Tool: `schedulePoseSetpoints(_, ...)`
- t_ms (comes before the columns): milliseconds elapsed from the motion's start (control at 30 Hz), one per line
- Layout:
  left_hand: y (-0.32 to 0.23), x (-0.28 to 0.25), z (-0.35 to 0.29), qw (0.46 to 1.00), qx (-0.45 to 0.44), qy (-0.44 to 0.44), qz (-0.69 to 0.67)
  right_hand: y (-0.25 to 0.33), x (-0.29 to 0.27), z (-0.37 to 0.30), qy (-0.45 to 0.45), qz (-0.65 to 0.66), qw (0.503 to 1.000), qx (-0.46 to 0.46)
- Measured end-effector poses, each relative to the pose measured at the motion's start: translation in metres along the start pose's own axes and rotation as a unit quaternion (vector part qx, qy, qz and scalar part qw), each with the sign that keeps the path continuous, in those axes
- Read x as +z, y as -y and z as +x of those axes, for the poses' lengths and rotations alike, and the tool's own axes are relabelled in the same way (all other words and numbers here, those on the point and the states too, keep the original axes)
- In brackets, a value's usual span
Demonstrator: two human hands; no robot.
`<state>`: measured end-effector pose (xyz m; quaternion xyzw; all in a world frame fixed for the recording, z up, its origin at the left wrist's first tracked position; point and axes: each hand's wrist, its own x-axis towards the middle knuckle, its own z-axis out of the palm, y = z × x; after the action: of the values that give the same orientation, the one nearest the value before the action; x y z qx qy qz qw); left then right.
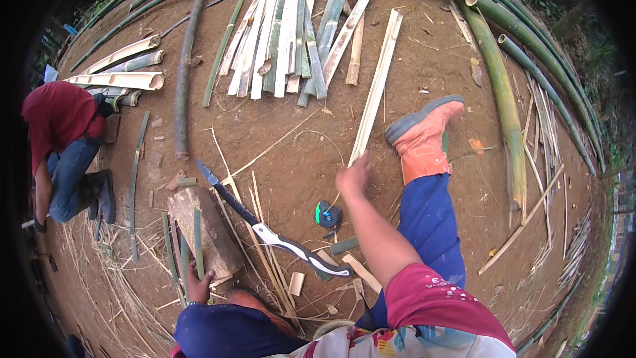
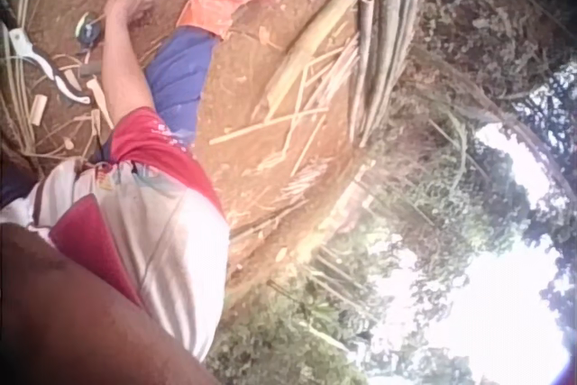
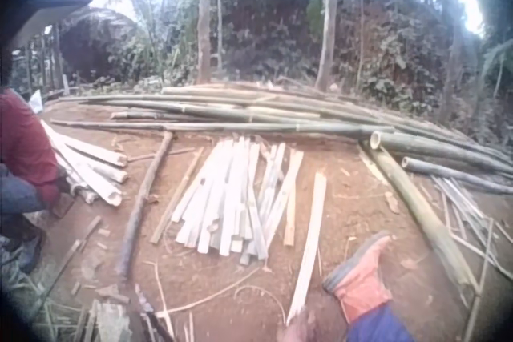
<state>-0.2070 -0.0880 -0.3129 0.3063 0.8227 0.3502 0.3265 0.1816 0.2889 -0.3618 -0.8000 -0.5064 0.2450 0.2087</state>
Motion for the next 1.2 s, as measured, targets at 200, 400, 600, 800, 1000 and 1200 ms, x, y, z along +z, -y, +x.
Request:
schedulePoseSetpoints(200,-0.008,0.000,-0.004,1.000,-0.008,0.001,-0.004,0.049,-0.018,0.018,-0.071,0.063,0.977,-0.193)
schedulePoseSetpoints(400,-0.012,-0.003,-0.003,1.000,-0.009,0.019,0.005,0.132,0.016,0.167,0.015,0.172,0.984,-0.046)
schedulePoseSetpoints(600,-0.012,-0.004,-0.003,0.998,-0.048,0.039,0.013,0.196,0.054,0.190,0.173,0.194,0.965,0.022)
schedulePoseSetpoints(800,-0.008,-0.004,-0.001,0.998,-0.040,0.044,0.009,0.195,0.051,0.193,0.331,0.417,0.839,0.111)
schedulePoseSetpoints(1000,-0.021,-0.005,-0.002,0.997,-0.050,0.049,0.032,0.191,0.043,0.185,0.361,0.486,0.783,0.143)
schedulePoseSetpoints(1200,-0.015,-0.006,-0.001,0.997,-0.050,0.058,0.002,0.178,0.050,0.186,0.385,0.588,0.701,0.124)
